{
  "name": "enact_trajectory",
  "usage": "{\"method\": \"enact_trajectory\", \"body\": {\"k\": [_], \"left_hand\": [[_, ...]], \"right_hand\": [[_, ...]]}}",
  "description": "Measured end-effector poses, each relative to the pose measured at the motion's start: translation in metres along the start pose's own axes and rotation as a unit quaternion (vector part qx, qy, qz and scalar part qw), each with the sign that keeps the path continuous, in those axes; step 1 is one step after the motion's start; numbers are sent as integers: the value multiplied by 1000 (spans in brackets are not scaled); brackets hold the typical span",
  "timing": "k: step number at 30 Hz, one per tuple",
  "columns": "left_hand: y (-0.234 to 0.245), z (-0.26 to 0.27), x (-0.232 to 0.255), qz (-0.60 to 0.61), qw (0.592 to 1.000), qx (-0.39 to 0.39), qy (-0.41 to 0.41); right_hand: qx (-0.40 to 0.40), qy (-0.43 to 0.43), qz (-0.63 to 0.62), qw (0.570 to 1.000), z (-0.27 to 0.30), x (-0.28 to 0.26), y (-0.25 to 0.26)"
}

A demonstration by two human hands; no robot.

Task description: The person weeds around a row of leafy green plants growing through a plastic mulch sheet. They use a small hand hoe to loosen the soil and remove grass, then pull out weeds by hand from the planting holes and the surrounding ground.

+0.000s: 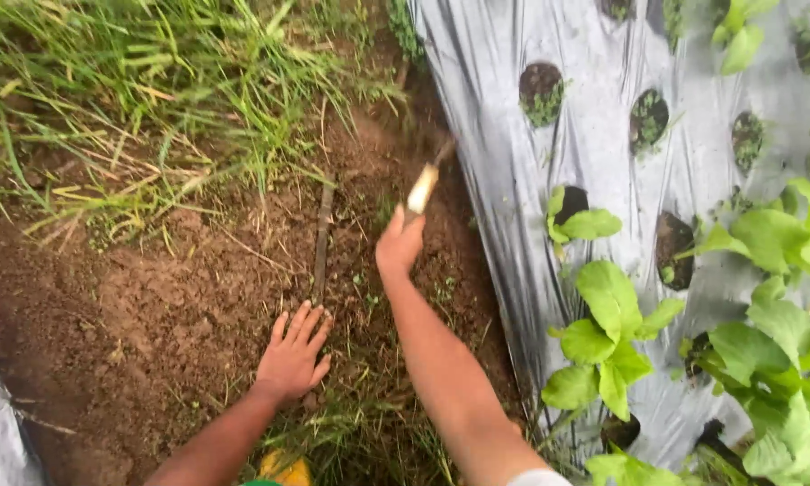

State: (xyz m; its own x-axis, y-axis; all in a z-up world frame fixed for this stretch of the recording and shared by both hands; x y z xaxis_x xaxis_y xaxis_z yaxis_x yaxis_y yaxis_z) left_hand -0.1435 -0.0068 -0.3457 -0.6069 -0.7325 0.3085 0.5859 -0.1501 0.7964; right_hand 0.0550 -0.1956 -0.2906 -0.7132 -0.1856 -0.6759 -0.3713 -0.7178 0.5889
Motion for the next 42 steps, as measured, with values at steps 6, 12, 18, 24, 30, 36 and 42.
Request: {"method": "enact_trajectory", "body": {"k": [6, 12, 18, 24, 30, 36, 42], "left_hand": [[6, 0, -4, 15, 997, -74, 12], [-12, -5, -5, -33, 998, 51, 8], [-19, -7, -5, -24, 996, 80, 12], [-19, -6, -6, -39, 993, 114, 15], [-21, -9, -8, -31, 996, 87, 20], [-25, 1, -23, 96, 937, 335, -2], [61, -13, -88, 181, 883, 321, 292]], "right_hand": [[12, 46, -39, 998, -30, -38, 11], [2, 78, 12, 997, -43, -26, -6], [-292, -126, -62, 946, 64, 85, -8], [-216, -9, -126, 968, -44, -18, -7], [-287, -36, 1, 957, -31, 17, -11], [-450, -73, 118, 882, 53, 140, 72], [-490, -53, 319, 809, 112, 191, 188]]}}
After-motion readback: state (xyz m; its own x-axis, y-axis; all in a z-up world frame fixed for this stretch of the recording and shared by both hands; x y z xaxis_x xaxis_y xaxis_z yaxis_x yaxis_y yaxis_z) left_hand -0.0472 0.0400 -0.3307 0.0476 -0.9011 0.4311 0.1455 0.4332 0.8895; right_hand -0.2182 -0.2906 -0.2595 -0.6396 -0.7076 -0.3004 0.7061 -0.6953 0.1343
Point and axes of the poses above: each hand's wrist, its own z-axis away from the middle knuckle, its own y-axis out of the back of the hand, x = y × z, the point moved 10 cm from there along -z, towards the middle knuckle, and after that the axes turned 13 degrees about -y, right-handed, at the moved point
